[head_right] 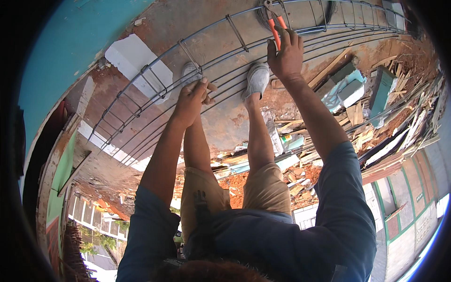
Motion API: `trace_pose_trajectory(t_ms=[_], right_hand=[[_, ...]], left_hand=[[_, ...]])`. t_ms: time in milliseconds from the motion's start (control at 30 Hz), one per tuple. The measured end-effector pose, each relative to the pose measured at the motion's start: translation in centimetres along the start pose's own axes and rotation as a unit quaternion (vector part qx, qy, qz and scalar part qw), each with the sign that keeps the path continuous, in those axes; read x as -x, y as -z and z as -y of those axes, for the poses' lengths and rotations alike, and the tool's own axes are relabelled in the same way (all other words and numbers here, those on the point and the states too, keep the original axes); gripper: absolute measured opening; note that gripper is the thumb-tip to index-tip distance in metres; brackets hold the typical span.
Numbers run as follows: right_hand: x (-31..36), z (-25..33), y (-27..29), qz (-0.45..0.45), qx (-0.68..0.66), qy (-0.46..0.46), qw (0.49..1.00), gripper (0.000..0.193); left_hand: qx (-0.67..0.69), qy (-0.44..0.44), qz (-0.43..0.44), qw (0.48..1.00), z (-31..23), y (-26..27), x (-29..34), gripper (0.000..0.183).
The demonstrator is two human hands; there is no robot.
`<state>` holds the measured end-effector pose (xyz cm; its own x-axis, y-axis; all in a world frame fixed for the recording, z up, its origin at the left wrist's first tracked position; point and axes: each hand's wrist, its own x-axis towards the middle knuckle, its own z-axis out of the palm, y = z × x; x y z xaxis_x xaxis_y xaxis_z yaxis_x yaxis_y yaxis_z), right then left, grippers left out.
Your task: The person ties a rebar cage using wire and pliers. They wrap wire around intersecting bars, twist it with pliers, and trim excess wire repeatedly along the cage.
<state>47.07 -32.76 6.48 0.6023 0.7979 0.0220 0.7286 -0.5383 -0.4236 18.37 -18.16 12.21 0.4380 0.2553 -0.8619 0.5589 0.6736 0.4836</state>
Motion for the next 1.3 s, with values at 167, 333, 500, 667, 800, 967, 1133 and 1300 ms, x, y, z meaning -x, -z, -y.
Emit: trace_pose_trajectory(t_ms=[167, 333, 500, 667, 800, 967, 1133, 1300], right_hand=[[0.7, 13.0, 4.0, 0.182, -0.158, 0.274, 0.931, 0.047], [3.1, 13.5, 0.8, 0.271, -0.208, 0.224, 0.913, 0.032], [3.5, 14.4, 0.7, 0.271, -0.168, 0.164, 0.934, 0.021], [3.8, 15.5, 0.9, 0.386, -0.346, -0.065, 0.853, 0.022], [4.5, 17.9, 0.6, 0.388, -0.427, -0.139, 0.805, 0.032], [4.5, 20.4, -3.3, 0.258, -0.431, -0.347, 0.792, 0.033], [3.6, 23.5, -6.9, 0.211, -0.444, -0.492, 0.718, 0.031], [3.0, 23.8, -10.7, 0.138, -0.423, -0.486, 0.752, 0.030]], left_hand=[[-0.040, 0.088, 0.134, 0.986, -2.2, 2.1, 0.0, 0.039], [-0.112, 0.028, 0.140, 0.983, -4.1, 5.0, 0.4, 0.023], [-0.052, 0.086, 0.095, 0.990, -4.7, 7.4, 0.4, 0.023], [-0.270, 0.064, 0.103, 0.955, -8.5, 11.4, -1.6, 0.023], [-0.313, -0.010, 0.116, 0.942, -9.5, 12.6, -3.9, 0.026], [-0.350, -0.149, -0.029, 0.924, -9.2, 13.4, -8.3, 0.044], [-0.275, -0.155, -0.199, 0.928, -7.2, 12.7, -12.1, 0.043], [-0.337, -0.132, -0.210, 0.908, -6.0, 12.0, -13.6, 0.046]])
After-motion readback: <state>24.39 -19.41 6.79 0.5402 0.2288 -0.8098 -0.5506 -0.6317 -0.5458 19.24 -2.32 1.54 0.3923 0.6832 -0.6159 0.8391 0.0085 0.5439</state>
